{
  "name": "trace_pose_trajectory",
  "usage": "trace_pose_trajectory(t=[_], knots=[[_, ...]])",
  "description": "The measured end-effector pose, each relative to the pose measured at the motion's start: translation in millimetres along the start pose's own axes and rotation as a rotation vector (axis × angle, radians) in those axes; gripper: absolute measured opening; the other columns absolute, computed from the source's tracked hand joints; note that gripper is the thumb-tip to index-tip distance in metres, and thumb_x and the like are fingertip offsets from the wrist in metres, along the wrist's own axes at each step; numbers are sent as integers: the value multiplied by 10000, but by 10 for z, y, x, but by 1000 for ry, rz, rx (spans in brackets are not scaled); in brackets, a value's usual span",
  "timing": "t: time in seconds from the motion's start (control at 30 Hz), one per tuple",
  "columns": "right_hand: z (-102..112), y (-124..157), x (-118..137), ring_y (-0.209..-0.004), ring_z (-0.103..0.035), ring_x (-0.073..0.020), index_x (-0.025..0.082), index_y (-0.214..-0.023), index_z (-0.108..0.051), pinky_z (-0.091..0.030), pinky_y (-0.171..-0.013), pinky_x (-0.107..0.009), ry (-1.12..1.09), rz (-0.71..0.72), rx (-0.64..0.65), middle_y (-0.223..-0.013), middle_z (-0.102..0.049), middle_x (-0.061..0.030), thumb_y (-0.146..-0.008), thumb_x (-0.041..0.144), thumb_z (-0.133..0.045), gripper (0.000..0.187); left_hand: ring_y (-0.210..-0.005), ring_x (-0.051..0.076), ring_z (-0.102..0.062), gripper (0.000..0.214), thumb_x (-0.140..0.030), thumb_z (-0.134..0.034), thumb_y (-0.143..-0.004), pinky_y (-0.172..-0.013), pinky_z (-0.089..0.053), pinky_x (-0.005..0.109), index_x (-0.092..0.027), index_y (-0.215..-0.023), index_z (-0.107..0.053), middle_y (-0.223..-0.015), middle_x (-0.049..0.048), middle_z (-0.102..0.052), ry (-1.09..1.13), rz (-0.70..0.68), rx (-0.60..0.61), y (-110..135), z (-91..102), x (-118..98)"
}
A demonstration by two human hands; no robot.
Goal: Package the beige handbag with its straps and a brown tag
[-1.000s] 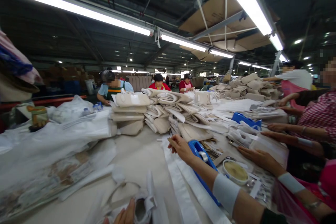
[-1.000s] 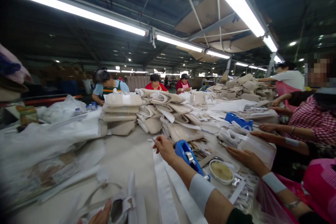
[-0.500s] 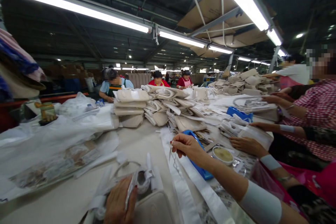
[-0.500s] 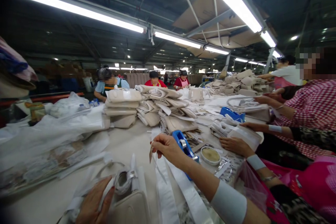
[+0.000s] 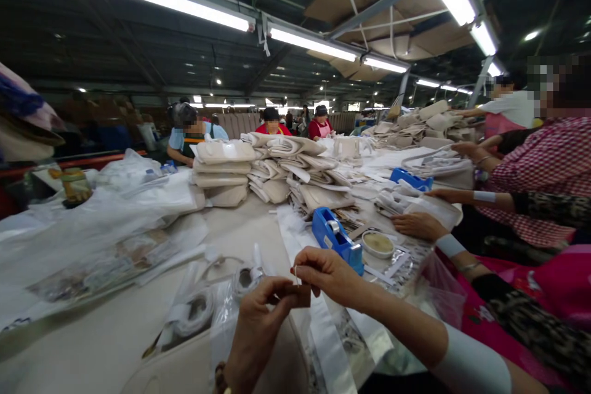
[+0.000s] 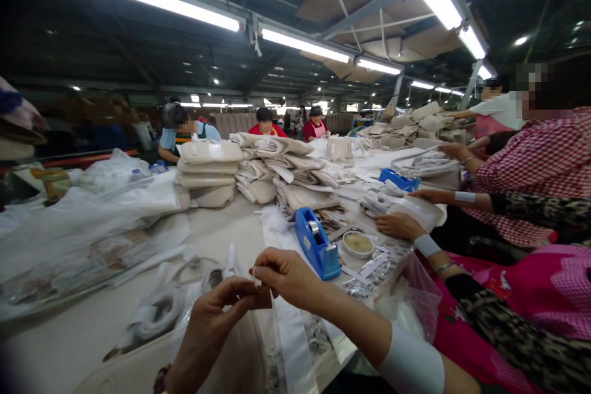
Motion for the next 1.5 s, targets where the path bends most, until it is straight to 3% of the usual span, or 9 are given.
trace_pose_trajectory(t=[0.33, 0.43, 0.53, 0.67, 0.77, 0.93, 1.07, 1.3, 1.5], knots=[[113, 176, -70, -475, -432, -80, 200, -814, -529, -340, -457, -189, 213, 73, -117, -563, -489, 60, -825, 297, -545, 100, -482, 94, -522, 347, -312, -825, -479, -472, -370, 194, -154, -685, -595, -580, -13, -610, 611, 533, 147, 133, -44, 101], [125, 283, -34, -553, -465, -88, 204, -907, -543, -386, -527, -210, 340, 162, -152, -730, -540, 17, -823, 230, -539, 88, -402, 57, -460, 387, -252, -844, -410, -405, -309, 163, -150, -702, -611, -508, -41, -559, 671, 607, 121, 151, -39, 42], [87, 411, 119, -685, -509, -108, 194, -1035, -553, -443, -637, -242, 434, 352, -117, -969, -533, -55, -782, 136, -528, 261, -401, 40, -441, 416, -225, -849, -372, -400, -305, 150, -142, -714, -628, -508, -51, -548, 665, 644, 64, 149, -39, 30], [2, 527, 277, -858, -536, -168, 184, -1052, -611, -457, -732, -275, 504, 505, -55, -944, -545, -83, -811, 177, -552, 247, -403, 34, -432, 385, -216, -837, -402, -391, -288, 151, -138, -714, -625, -539, -50, -558, 657, 620, 97, 126, -113, 2], [-8, 547, 266, -774, -561, -150, 180, -958, -662, -452, -687, -250, 487, 512, -130, -825, -587, -67, -887, 232, -496, 188, -394, 52, -443, 350, -284, -817, -455, -395, -295, 164, -134, -696, -614, -487, -50, -534, 652, 596, 118, 117, -160, -31], [103, 526, 68, -578, -539, -114, 192, -795, -684, -419, -557, -225, 116, 235, -364, -649, -606, 4, -805, 279, -592, 127, -447, 103, -502, 365, -416, -725, -570, -430, -341, 204, -142, -775, -598, -531, -11, -593, 514, 441, -10, 115, -107, -14], [114, 529, -46, -482, -520, -101, 173, -736, -676, -373, -459, -207, -244, -8, -384, -559, -588, 18, -728, 363, -628, 196, -516, 93, -515, 297, -359, -719, -615, -489, -366, 203, -145, -787, -604, -624, -12, -614, 289, 267, -20, 152, -149, -55], [85, 561, -45, -483, -529, -106, 173, -663, -650, -388, -468, -217, -271, -28, -438, -532, -600, 14, -690, 377, -663, 206, -423, 90, -474, 296, -409, -711, -583, -439, -320, 216, -135, -630, -612, -535, -7, -577, 206, 307, 34, 172, -369, -113], [74, 576, -116, -480, -525, -110, 176, -645, -613, -381, -466, -221, -266, -18, -546, -529, -591, 18, -671, 379, -673, 213, -396, 78, -429, 274, -383, -713, -548, -423, -315, 215, -136, -537, -595, -480, -8, -557, 306, 341, 5, 143, -355, -61]])
Point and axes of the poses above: each hand's wrist, its own y-axis away from the middle knuckle, its own z-axis out of the back of the hand, x = y × z, the point moved 4 cm from there along -y, towards the middle knuckle
